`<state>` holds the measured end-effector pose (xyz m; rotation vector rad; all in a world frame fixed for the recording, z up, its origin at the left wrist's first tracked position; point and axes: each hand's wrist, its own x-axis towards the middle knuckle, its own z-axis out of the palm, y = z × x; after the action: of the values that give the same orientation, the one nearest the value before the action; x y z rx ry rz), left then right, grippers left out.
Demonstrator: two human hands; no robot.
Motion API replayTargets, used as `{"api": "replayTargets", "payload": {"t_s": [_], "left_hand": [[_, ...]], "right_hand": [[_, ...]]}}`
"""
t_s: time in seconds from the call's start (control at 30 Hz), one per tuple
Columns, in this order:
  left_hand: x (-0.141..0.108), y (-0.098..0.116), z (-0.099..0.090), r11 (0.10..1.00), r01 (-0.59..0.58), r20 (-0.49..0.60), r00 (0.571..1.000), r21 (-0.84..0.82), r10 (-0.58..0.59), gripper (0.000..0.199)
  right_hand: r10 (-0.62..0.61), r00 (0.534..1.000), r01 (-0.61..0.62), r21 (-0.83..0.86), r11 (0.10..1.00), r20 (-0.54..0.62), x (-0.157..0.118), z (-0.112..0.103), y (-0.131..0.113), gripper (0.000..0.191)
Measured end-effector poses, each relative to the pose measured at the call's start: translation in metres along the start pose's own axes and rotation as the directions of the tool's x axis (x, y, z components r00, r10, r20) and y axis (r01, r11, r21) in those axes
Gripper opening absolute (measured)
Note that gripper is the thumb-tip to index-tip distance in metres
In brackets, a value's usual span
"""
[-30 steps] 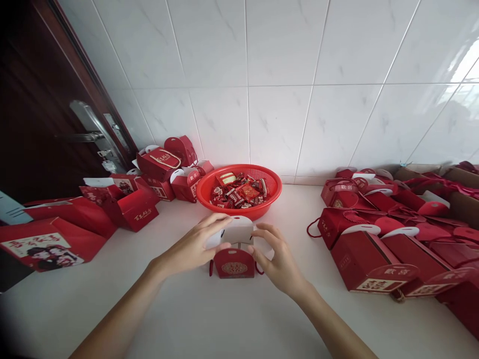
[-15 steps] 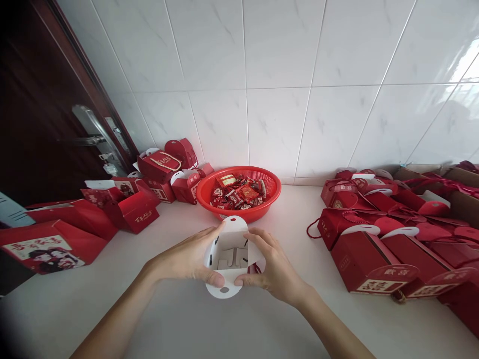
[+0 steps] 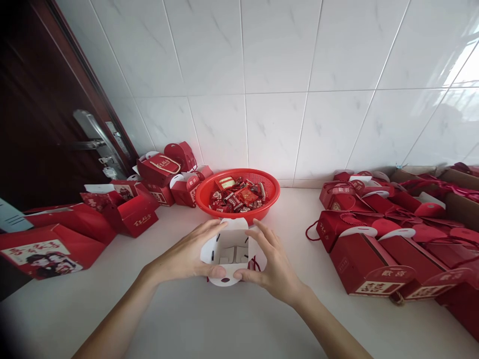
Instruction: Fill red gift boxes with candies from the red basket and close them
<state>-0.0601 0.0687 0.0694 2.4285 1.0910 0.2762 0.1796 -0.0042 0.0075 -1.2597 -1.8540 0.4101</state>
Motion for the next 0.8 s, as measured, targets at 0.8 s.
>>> {"api": "replayTargets", "payload": {"t_s": [0.8], "left_hand": [[0.150, -0.019, -0.044, 0.904, 0.181, 0.156, 0.953, 0.388, -0.258, 0.093]], "right_hand": [[0.309, 0.908, -0.201, 0.355, 0.913, -0.282, 0.007, -0.002, 0.011, 0.041]]}}
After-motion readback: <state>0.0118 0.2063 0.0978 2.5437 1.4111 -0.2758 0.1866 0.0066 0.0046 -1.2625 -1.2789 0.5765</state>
